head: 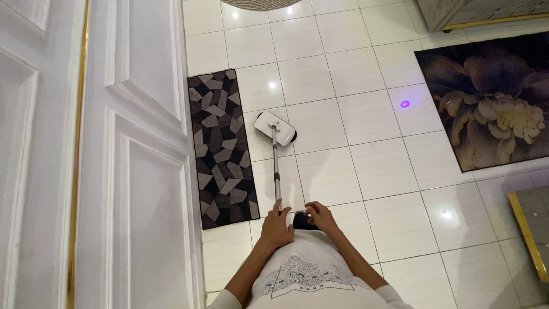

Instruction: The person cleans the floor by pushing a mop back and forth across the tiles in a hallway and living area.

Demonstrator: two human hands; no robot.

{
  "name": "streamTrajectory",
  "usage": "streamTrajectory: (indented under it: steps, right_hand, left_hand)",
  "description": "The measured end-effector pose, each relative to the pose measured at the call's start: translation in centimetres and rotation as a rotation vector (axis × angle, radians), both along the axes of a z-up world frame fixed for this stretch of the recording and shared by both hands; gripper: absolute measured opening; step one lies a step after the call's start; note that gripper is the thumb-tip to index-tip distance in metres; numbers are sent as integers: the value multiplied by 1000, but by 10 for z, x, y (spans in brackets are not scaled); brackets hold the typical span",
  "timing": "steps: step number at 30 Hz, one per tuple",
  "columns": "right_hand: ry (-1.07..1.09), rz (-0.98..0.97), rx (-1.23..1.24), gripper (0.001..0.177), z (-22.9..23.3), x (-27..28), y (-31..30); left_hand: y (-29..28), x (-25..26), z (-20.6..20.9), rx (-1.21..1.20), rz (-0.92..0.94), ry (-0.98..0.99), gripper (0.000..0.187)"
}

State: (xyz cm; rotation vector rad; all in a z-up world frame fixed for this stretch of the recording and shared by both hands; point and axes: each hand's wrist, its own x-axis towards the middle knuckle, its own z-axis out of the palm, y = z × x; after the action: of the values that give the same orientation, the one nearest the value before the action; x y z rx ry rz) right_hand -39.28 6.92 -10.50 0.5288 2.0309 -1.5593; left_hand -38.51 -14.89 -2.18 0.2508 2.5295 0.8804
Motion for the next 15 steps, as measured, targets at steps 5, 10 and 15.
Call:
streamTrajectory:
  steps: [5,10,15]
  right_hand:
    - [177,-118,-95,29,32,18,8]
    - [325,-182,-38,24,87,46,6]
    - [842,-113,405,34,139,-10,-24]
  left_hand:
    - [7,-16,16,235,-69,511,31]
    - [53,-45,34,338,-166,147,16]
    - [33,-45,29,362,-137,185,12]
